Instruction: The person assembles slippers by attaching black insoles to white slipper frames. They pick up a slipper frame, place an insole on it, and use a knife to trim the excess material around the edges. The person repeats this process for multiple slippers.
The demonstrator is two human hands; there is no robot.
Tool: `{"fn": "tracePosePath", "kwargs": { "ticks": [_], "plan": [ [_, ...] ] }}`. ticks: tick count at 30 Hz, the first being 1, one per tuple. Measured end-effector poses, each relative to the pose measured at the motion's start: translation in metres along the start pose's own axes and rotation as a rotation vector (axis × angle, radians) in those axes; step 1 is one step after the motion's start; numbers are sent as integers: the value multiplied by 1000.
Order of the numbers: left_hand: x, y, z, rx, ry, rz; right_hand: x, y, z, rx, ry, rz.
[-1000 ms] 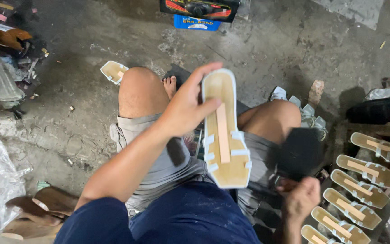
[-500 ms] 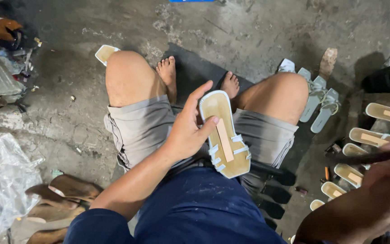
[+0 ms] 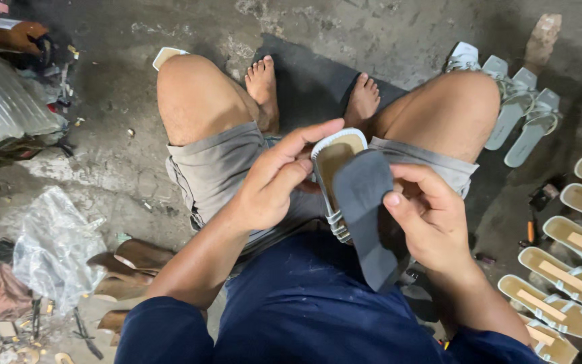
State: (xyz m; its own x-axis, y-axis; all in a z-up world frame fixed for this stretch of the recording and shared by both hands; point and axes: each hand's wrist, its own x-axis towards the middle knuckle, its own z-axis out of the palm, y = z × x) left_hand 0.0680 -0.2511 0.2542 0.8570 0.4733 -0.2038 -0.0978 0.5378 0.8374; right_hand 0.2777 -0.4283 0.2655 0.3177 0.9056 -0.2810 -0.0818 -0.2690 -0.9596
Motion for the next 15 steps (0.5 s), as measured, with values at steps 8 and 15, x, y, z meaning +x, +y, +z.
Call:
{"fn": "tracePosePath", "kwargs": {
  "ticks": [8,15],
  "plan": [
    [-6,6,12,107,-35,135,15,-6,16,45,-15,-108],
    [-8,8,17,108,-1,111,16,-6,19,44,-18,-106]
  ]
}}
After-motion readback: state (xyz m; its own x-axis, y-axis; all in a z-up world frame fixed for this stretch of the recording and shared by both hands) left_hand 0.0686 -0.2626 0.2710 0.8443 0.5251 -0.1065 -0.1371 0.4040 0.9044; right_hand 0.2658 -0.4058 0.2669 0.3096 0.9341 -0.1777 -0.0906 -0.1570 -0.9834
